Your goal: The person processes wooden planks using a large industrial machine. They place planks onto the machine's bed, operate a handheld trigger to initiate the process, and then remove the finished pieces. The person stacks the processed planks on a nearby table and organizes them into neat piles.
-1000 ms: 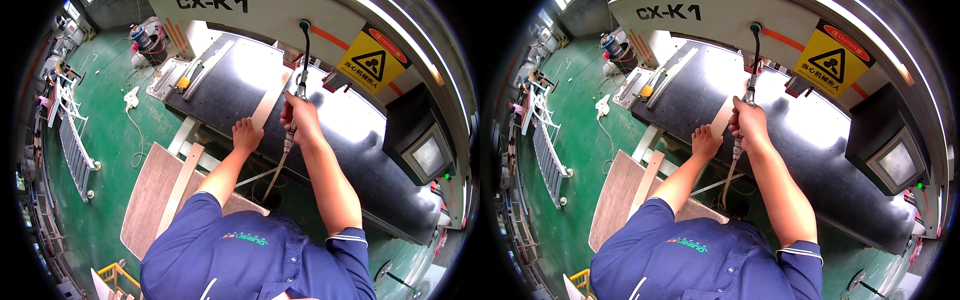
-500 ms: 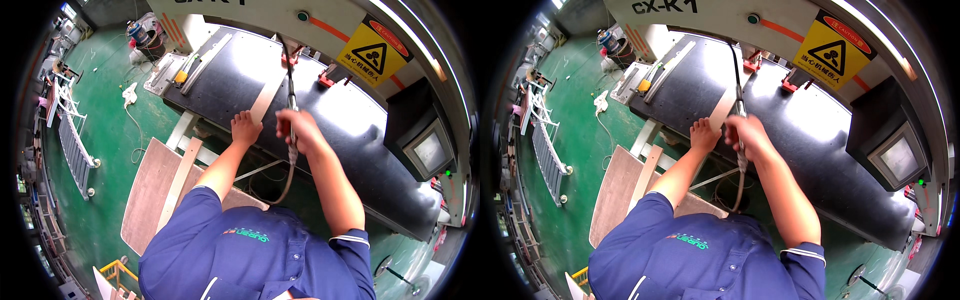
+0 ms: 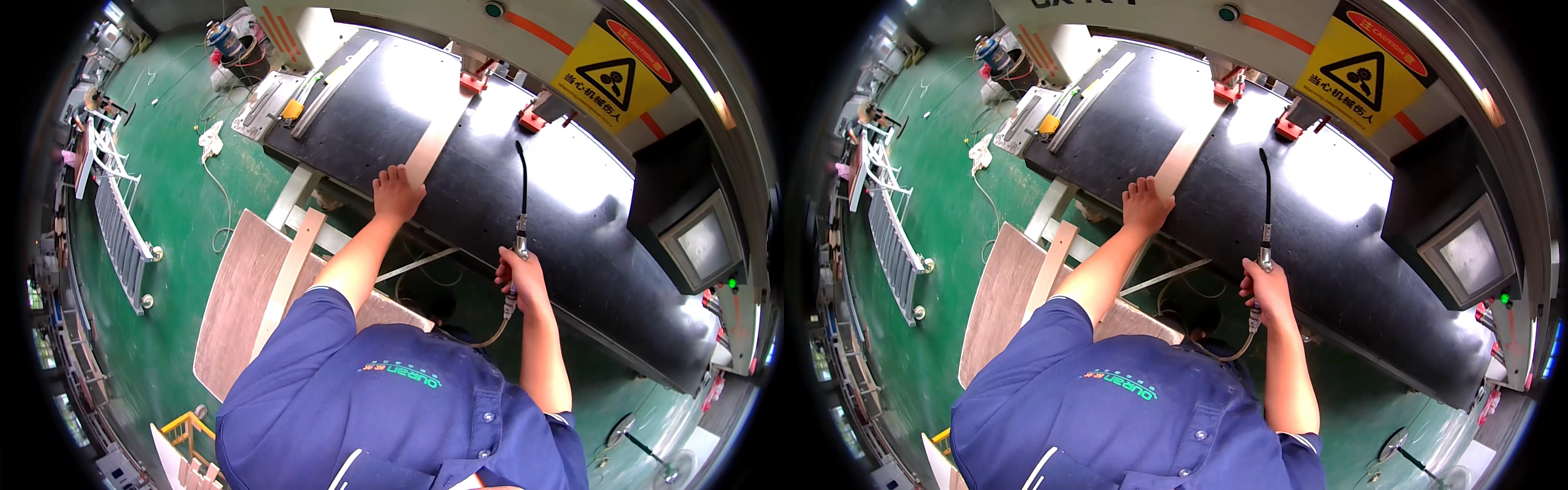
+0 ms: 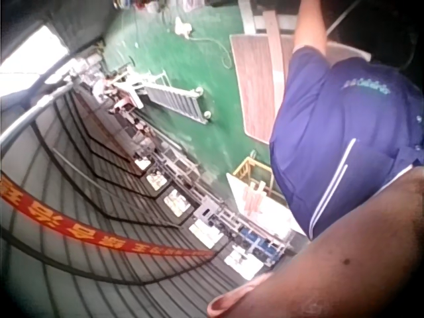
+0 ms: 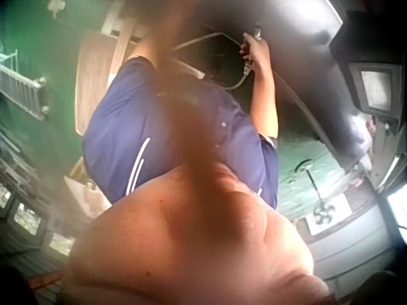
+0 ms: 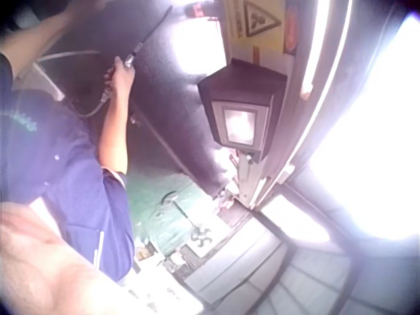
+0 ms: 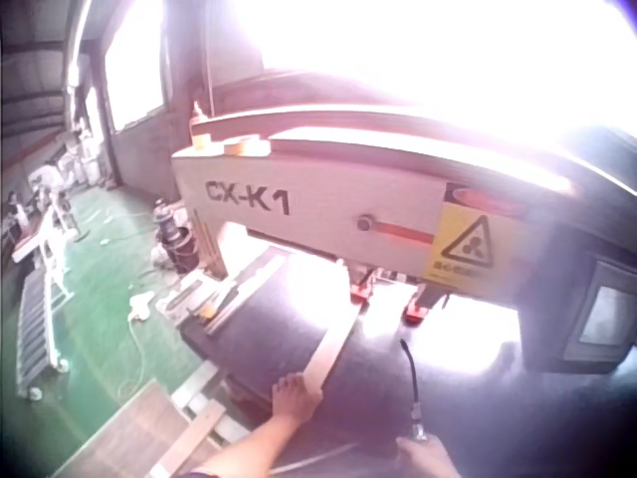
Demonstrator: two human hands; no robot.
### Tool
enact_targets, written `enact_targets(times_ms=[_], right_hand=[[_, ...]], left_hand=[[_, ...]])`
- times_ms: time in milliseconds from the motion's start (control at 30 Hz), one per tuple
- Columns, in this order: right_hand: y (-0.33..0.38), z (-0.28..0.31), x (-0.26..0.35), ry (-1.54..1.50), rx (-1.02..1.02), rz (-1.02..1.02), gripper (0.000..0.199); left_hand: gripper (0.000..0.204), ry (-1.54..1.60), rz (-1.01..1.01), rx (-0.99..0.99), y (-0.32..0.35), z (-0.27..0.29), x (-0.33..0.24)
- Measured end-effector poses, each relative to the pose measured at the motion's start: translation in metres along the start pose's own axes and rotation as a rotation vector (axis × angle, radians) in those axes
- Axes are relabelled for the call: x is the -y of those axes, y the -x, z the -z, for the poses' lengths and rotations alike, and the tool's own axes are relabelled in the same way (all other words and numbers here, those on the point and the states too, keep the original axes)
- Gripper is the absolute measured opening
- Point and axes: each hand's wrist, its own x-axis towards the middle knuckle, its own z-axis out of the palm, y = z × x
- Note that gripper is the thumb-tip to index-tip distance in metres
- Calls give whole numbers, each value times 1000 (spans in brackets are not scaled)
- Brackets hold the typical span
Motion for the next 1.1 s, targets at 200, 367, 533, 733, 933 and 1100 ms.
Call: enact_targets(times_ms=[200,367,533,733,933,1100], right_hand=[[13,40,13,-13,-288,235,31],[46,67,28,199,-397,388,30],[51,69,-17,259,-308,289,29],[57,45,-84,231,-204,227,28],[69,28,-97,265,-163,156,31],[65,19,-107,339,-195,169,38]], left_hand=[[62,-16,-1,29,-2,-1,-1],[64,-28,6,33,-3,-1,0],[64,-18,-10,-6,-3,-6,1],[74,37,-34,-107,-9,-33,11],[91,-12,89,378,-26,-8,15],[93,-24,53,348,-28,-11,9]])
